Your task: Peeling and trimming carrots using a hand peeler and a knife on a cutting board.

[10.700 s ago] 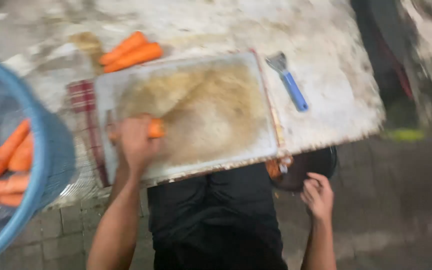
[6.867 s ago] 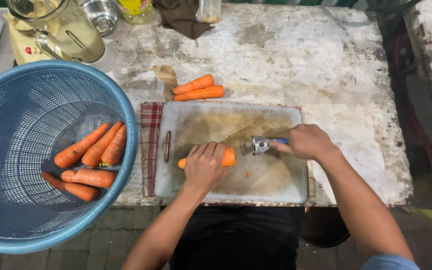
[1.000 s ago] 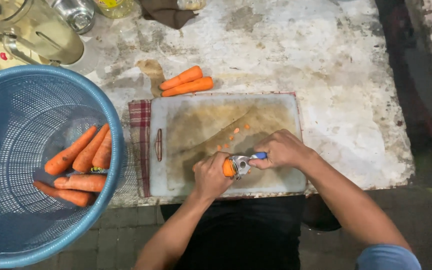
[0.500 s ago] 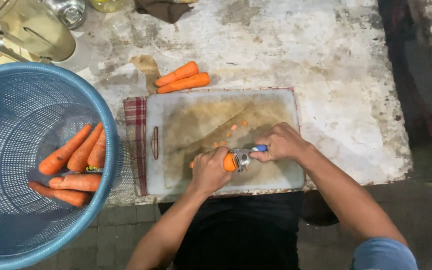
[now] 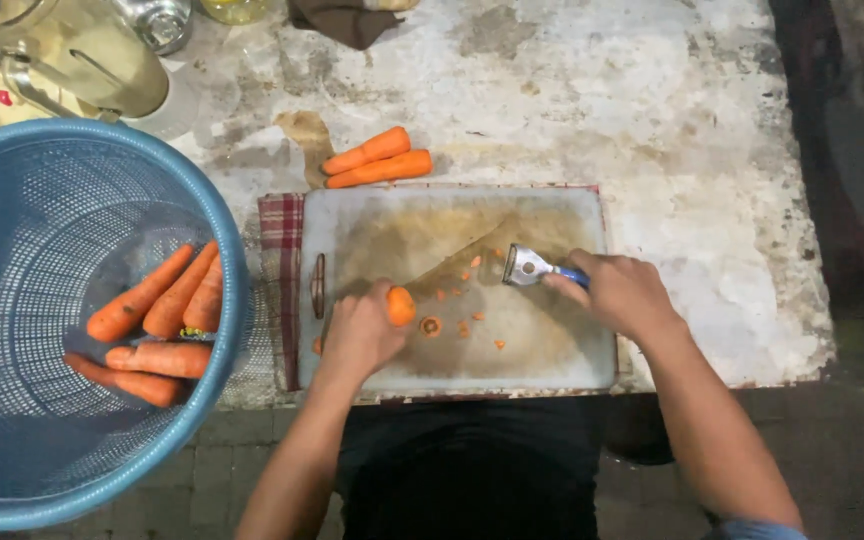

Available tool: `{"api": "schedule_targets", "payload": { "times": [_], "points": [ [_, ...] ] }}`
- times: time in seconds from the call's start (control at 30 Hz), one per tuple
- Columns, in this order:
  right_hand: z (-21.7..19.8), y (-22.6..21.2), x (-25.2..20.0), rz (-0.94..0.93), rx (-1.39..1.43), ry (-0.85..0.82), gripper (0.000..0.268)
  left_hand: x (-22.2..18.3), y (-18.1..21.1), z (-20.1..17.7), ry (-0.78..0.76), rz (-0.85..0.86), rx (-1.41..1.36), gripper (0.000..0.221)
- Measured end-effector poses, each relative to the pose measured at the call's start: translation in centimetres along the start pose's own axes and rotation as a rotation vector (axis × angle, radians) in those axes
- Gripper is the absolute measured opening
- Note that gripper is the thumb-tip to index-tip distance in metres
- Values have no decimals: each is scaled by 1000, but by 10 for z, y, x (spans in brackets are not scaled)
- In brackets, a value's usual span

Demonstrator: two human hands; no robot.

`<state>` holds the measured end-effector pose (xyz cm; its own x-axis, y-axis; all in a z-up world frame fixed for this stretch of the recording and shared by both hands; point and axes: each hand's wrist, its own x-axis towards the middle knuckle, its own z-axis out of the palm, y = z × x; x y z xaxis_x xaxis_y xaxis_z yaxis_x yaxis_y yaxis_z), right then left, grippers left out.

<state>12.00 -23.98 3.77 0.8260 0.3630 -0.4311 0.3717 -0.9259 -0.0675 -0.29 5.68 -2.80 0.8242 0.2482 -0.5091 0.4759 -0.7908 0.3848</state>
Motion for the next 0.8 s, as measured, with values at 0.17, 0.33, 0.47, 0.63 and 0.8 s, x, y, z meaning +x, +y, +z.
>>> {"api": "schedule_targets", "payload": {
  "times": [0.17, 0.33, 0.47, 0.63, 0.8],
  "points": [
    [63, 16, -8, -52, -109, 274, 42, -21, 4, -16, 40, -19, -202, 50],
    [62, 9, -16, -1, -164, 125, 45, -25, 6, -12, 43, 8, -268, 54],
    [74, 11, -24, 43, -219, 91, 51, -44, 18, -12, -23, 9, -187, 49],
    [87, 27, -24, 29, -192, 229, 47, -40, 21, 17, 58, 138, -62, 47],
    [80, 35, -13, -8, -152, 481, 38, -23, 41, 27, 27, 177, 26, 47]
  ]
}}
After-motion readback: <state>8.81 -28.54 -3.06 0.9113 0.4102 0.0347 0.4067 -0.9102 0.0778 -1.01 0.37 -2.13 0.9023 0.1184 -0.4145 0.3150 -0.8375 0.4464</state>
